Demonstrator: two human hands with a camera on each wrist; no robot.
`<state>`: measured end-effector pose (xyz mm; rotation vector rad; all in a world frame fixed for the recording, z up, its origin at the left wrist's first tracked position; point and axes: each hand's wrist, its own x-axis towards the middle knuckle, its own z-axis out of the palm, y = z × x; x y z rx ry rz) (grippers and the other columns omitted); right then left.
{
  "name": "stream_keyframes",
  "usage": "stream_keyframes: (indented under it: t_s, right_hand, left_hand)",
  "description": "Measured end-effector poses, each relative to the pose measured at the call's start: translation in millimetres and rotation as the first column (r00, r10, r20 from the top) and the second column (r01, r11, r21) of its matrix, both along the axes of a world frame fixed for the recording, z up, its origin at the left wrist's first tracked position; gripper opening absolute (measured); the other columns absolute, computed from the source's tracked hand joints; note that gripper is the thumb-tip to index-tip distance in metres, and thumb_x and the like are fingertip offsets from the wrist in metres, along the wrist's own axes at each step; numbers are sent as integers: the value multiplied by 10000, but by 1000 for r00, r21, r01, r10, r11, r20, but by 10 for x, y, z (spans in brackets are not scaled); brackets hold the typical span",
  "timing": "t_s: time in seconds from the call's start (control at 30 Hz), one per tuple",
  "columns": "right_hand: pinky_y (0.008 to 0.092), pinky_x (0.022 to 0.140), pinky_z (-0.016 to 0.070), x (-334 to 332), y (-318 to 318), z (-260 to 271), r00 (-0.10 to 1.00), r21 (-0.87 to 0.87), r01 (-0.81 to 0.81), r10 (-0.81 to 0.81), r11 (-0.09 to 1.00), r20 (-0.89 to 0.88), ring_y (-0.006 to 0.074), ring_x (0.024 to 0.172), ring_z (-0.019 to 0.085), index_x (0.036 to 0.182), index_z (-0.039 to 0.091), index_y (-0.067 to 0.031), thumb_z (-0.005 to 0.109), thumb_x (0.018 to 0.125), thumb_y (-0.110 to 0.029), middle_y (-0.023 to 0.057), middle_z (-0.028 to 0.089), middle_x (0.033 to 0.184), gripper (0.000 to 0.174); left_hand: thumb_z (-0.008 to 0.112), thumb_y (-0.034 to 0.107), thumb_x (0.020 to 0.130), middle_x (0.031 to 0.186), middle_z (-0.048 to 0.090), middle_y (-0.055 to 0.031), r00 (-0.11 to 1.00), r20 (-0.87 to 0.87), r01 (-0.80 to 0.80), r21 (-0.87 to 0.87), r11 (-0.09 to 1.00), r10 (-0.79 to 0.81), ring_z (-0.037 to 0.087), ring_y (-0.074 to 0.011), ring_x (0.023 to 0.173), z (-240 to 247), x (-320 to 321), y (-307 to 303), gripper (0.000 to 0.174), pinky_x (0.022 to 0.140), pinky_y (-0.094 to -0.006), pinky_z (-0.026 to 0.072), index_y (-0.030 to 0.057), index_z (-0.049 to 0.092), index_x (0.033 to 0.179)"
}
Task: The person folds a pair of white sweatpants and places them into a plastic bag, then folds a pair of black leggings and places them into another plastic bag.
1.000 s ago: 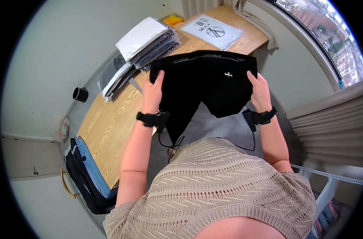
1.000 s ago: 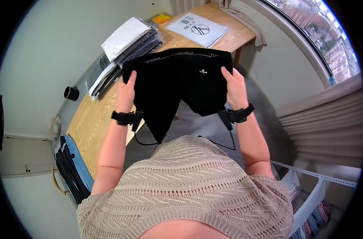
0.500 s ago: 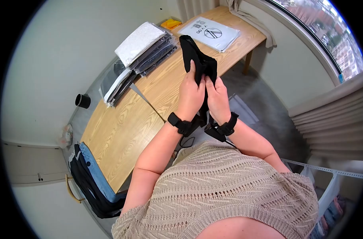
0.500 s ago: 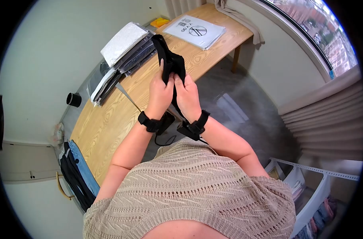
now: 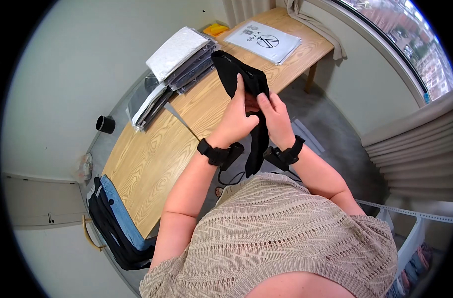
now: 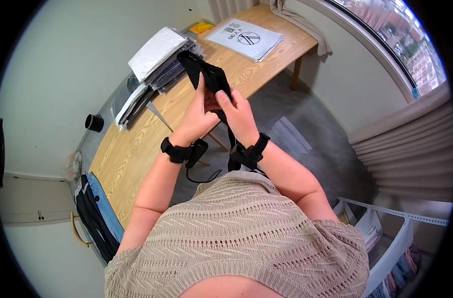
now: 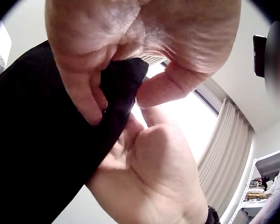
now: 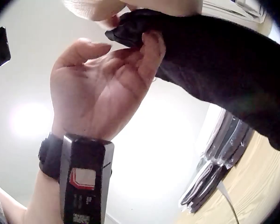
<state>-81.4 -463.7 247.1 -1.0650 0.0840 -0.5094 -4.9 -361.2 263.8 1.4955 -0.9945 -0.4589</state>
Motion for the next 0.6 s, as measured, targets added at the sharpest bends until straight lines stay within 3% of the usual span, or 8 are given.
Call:
stream_keyframes:
  t_s: [0.03, 0.13, 0.2, 0.27, 0.33, 0.43, 0.53, 0.6]
  right_hand:
    - [247, 857, 437, 22, -47, -22, 998, -237, 24, -38, 971, -55, 98, 941, 541, 1202, 491, 46, 546, 916, -119, 49, 589, 1060, 335]
    - [253, 866, 435, 17, -68, -53, 1000, -145, -9, 5, 989, -30, 102, 959, 540, 1202, 493, 48, 559, 896, -88, 51, 592, 1070, 341]
    - [255, 868, 437, 20, -124, -74, 996, -215, 18, -37, 976, -86, 104, 968, 537, 1197, 496, 54, 566, 891, -82, 54, 591, 1076, 342]
    - [252, 869, 436, 3, -123, -112, 996, -11, -78, 78, 997, -47, 103, 970, 535, 1195, 497, 65, 571, 885, -76, 60, 591, 1083, 349]
    - [250, 875, 431, -30, -154, -147, 992, -9, -97, 96, 995, -78, 105, 972, 535, 1202, 490, 76, 571, 879, -71, 65, 590, 1092, 363]
    - [251, 871, 430, -123, -157, -144, 984, -121, -160, 149, 980, -96, 104, 963, 535, 1196, 492, 79, 574, 874, -77, 66, 590, 1091, 367]
    - [255, 858, 435, -187, -168, -92, 974, -154, -202, 182, 967, -134, 101, 941, 536, 1181, 509, 71, 584, 867, -88, 65, 605, 1057, 360]
    - [261, 847, 440, -192, -210, -171, 972, -282, -188, 136, 941, -193, 99, 920, 544, 1146, 549, 48, 612, 851, -117, 85, 626, 1007, 344]
  left_hand:
    - [468, -89, 694, 1114, 540, -152, 1000, 1, -1, 0, 1000, 1, 577, -212, 1005, 2, 15, 17, 974, 855, -316, 476, 136, -74, 1472]
    - [471, -81, 695, 1084, 537, -147, 1000, 19, 23, -1, 1000, -23, 583, -218, 964, 66, 26, 91, 957, 866, -316, 471, 124, -46, 1473]
    - [495, -76, 698, 1069, 524, -135, 990, 142, -13, 160, 987, -10, 570, -216, 930, 194, 2, 170, 898, 850, -309, 474, 107, 86, 1476]
    - [652, -5, 696, 1044, 522, -132, 805, 579, -244, 129, 961, 127, 537, -240, 956, 317, 155, 275, 720, 822, -324, 466, 64, 389, 1363]
    - [762, 97, 650, 1107, 524, -149, 491, 851, -400, 28, 916, 188, 509, -296, 1049, 620, 185, 394, 790, 915, -363, 416, 83, 400, 1352]
    - [820, 257, 592, 1271, 487, -135, 405, 913, -345, 192, 919, -39, 440, -303, 1196, 694, 275, 455, 880, 1025, -400, 321, 112, 403, 1353]
    - [791, 233, 646, 943, 612, -130, 555, 824, -368, 364, 856, -112, 563, -311, 910, 706, 286, 431, 598, 833, -383, 428, 90, 558, 1178]
    - [763, 253, 678, 868, 609, -127, 653, 739, -291, 448, 845, -167, 565, -314, 836, 606, 326, 417, 437, 756, -389, 435, 71, 597, 1039]
